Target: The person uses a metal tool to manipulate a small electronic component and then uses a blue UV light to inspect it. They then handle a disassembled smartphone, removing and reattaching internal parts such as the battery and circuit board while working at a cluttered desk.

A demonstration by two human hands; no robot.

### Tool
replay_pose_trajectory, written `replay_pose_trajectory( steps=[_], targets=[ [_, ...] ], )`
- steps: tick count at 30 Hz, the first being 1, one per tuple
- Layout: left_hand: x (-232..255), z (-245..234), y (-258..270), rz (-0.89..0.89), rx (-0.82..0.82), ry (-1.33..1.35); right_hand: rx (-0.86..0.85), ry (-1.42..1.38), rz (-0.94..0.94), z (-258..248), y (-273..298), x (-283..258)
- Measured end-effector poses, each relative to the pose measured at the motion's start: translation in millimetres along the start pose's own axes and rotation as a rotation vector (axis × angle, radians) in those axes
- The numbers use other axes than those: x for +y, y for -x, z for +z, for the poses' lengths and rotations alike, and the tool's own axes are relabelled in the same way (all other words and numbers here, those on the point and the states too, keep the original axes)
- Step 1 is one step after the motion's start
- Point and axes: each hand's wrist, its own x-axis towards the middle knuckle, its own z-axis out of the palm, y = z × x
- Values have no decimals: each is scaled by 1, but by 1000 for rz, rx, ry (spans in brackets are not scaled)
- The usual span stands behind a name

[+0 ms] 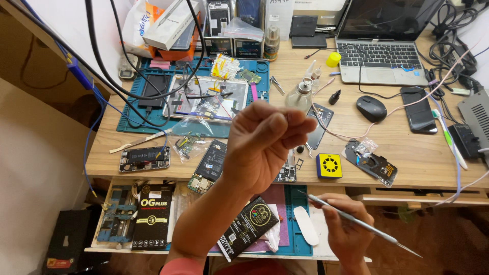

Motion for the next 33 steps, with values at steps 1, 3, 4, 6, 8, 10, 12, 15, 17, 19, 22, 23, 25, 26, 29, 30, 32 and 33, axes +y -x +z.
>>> replay_pose_trajectory(
  steps=[1,3,4,6,8,10,12,15,17,19,22,23,25,26,29,30,32,33],
  targets=[
    [-2,-1,8,-6,6,8,1,8,8,-3,-2,-2],
    [-9,-4,26,31,57,-220,178,-273,19,-9,-2,-4],
    [-17,-14,35,15,69,-208,183,-258,36,-16,-7,-6],
    [-32,-32,56,21,203,-337,106,-522,-11,-28,-14,-9],
    [-42,-41,72,-8,206,-382,55,-557,74,-26,-25,-26],
    [-47,-45,82,-29,202,-426,0,-594,155,-21,-36,-41],
    [-51,-45,90,-47,197,-428,-109,-574,259,-14,-45,-52],
    [-52,-48,98,-88,215,-416,-82,-444,256,-5,-42,-52],
    [-52,-51,101,-94,220,-389,-82,-390,235,-3,-38,-46],
    [-52,-53,102,-100,222,-359,-80,-333,212,-1,-35,-43],
    [-49,-55,99,-109,207,-357,-61,-275,195,2,-33,-41],
    [-49,-57,99,-104,202,-368,-47,-233,185,4,-33,-42],
    [-48,-60,99,-101,198,-377,-33,-188,178,7,-34,-42],
    [-47,-62,99,-102,203,-388,-43,-179,162,9,-35,-42],
    [-45,-63,97,-94,216,-418,-65,-167,138,11,-36,-39],
    [-44,-64,96,-88,226,-437,-74,-166,131,12,-35,-38],
    [-42,-63,94,-83,226,-442,-100,-148,136,11,-36,-36],
    [-40,-63,93,-83,223,-449,-121,-132,141,11,-36,-35]
  ],
)
